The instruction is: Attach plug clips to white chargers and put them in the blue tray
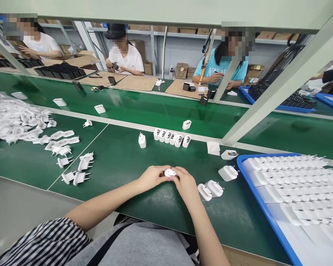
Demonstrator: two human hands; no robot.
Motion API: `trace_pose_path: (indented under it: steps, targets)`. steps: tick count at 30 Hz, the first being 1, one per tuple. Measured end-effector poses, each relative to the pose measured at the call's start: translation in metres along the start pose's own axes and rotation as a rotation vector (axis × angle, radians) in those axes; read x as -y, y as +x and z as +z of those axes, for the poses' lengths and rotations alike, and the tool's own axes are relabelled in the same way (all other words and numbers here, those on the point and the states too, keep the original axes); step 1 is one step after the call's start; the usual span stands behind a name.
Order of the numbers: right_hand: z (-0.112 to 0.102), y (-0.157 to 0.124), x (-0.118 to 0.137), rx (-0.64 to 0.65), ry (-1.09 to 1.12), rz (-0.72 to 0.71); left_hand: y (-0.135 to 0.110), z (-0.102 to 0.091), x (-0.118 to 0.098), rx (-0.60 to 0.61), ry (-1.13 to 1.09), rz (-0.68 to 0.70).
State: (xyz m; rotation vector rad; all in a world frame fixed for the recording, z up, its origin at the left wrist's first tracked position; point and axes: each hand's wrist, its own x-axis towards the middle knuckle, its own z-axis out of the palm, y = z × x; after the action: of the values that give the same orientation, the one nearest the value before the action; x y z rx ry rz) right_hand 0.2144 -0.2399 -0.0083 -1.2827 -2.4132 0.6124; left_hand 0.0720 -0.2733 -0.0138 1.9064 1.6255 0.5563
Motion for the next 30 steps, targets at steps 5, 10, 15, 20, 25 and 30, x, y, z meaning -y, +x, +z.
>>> trace_pose_path:
  steps: [5, 10, 15, 20, 25, 30]
  targets:
    - [-0.018, 0.012, 0.011, 0.232, -0.128, 0.049, 0.013, -0.023, -0.012, 0.218, 0.264, 0.026]
    - [-0.020, 0.016, 0.014, 0.286, -0.186, 0.056, 0.033, -0.033, -0.028, 0.394, 0.357, -0.062]
    - [-0.018, 0.014, 0.013, 0.262, -0.170, 0.045, 0.060, -0.024, -0.035, 0.385, 0.356, -0.240]
    - [-0.017, -0.018, 0.019, 0.345, -0.096, 0.078, 0.144, -0.046, -0.059, 0.053, 0.375, -0.189]
    - [-0.026, -0.066, 0.001, 0.330, -0.052, 0.174, 0.222, -0.045, -0.084, -0.061, 0.409, -0.098]
    - [-0.032, -0.096, -0.029, 0.131, -0.050, 0.200, 0.248, -0.023, -0.086, 0.003, 0.412, -0.037]
